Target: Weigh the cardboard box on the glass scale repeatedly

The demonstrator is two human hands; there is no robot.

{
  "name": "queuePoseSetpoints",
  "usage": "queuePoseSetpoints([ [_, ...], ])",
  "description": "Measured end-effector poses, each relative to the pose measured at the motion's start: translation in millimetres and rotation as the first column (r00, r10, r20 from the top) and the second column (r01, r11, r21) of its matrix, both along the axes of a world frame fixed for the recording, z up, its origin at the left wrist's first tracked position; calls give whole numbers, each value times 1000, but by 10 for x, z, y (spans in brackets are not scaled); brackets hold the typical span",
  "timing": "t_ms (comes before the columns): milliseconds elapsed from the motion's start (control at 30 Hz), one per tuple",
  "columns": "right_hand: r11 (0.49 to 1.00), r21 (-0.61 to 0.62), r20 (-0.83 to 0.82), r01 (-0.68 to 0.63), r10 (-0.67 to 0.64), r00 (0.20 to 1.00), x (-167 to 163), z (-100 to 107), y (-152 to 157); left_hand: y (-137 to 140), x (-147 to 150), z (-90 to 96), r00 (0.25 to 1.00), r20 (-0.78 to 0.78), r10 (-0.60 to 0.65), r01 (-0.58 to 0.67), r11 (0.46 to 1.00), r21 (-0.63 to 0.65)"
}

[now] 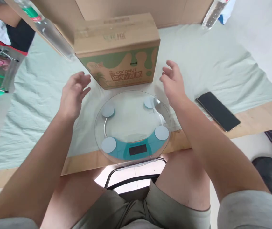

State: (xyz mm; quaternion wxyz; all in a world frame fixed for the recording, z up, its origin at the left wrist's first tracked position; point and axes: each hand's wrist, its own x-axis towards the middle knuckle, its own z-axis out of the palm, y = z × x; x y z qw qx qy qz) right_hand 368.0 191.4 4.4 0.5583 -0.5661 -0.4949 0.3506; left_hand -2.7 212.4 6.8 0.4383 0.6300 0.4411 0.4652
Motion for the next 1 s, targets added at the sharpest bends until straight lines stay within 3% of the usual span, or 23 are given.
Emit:
queuePoseSetpoints([
  [67,979,-41,-81,201,-204,976,79,12,-349,-481,-89,141,994,-105,42,-35,997,64],
  [133,969,-35,-100,246,-249,963,123,-3,-792,-1009,-138,243,950,-308,49,-13,993,119],
  [233,948,-21,-24,318,-318,948,92,-70,-1454,-1635,-129,264,921,-370,124,-104,992,73],
  [300,947,-12,40,320,-320,947,26,-109,-1785,-1859,-92,219,907,-377,187,-190,981,29],
  [400,957,-27,161,288,-280,946,-73,-116,-2027,-1969,-32,152,891,-392,229,-250,968,-2],
  [567,965,-99,298,242,-204,933,-120,-82,-2009,-1980,31,99,863,-456,219,-276,959,-62],
  [767,963,-135,379,232,-166,910,-88,-132,-1995,-1988,89,54,821,-562,99,-193,975,-111],
  [1000,965,-150,403,217,-141,904,-91,-137,-2000,-2013,119,115,792,-603,96,-195,976,-101],
])
